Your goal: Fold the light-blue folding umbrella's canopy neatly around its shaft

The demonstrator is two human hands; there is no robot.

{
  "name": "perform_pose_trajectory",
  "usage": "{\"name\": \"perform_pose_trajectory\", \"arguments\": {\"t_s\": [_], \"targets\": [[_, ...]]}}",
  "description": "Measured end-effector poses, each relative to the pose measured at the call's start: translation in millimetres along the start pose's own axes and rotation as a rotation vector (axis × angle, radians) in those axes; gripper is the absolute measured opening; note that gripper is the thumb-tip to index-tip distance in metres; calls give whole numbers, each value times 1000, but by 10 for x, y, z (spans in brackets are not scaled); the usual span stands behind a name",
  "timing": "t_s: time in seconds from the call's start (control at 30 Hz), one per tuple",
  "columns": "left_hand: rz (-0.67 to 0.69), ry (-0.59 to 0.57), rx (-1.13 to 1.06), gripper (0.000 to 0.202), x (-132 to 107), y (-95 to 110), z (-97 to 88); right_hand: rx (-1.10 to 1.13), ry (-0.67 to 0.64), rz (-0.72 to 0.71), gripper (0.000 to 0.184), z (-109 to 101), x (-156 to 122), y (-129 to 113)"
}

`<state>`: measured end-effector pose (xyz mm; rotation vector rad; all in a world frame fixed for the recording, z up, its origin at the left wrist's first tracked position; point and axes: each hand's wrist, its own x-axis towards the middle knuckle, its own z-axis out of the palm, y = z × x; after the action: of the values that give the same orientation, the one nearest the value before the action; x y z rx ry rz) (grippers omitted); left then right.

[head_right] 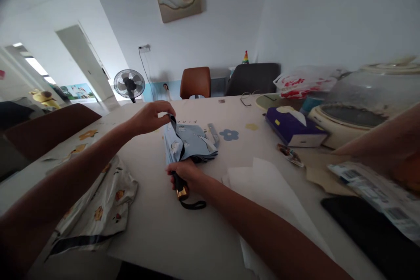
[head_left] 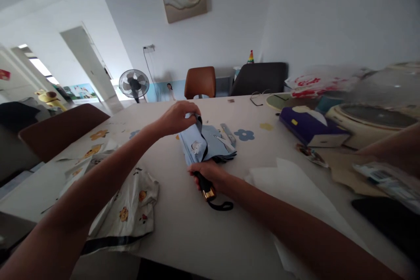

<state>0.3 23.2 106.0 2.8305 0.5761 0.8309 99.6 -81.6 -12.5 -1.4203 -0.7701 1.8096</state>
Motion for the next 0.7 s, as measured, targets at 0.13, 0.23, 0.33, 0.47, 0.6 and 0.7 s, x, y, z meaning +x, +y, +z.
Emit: {"name": "perform_pose_trajectory", "arguments": {"t_s": [0.13,0.23,0.33,0.47,0.6,0.7], "targets": [[-68,85,-51,18,-255,-15,-160,29,-14,-27,21,-30,69,47],[-115,106,-62,17,-493,-48,-250,60,-53,-43,22,-61,136,80],[-175,88,-47,18,-751,-114,-306,86,-82,-42,23,-84,170,86],[-272,60,-51,17,-1040,-222,-316,86,-91,-4,25,-99,173,69],[-296,50,-64,17,-1218,-304,-250,123,-108,-7,21,-109,135,32],[-342,40,-78,18,-1318,-358,-162,157,-97,20,21,-116,71,-22]]}}
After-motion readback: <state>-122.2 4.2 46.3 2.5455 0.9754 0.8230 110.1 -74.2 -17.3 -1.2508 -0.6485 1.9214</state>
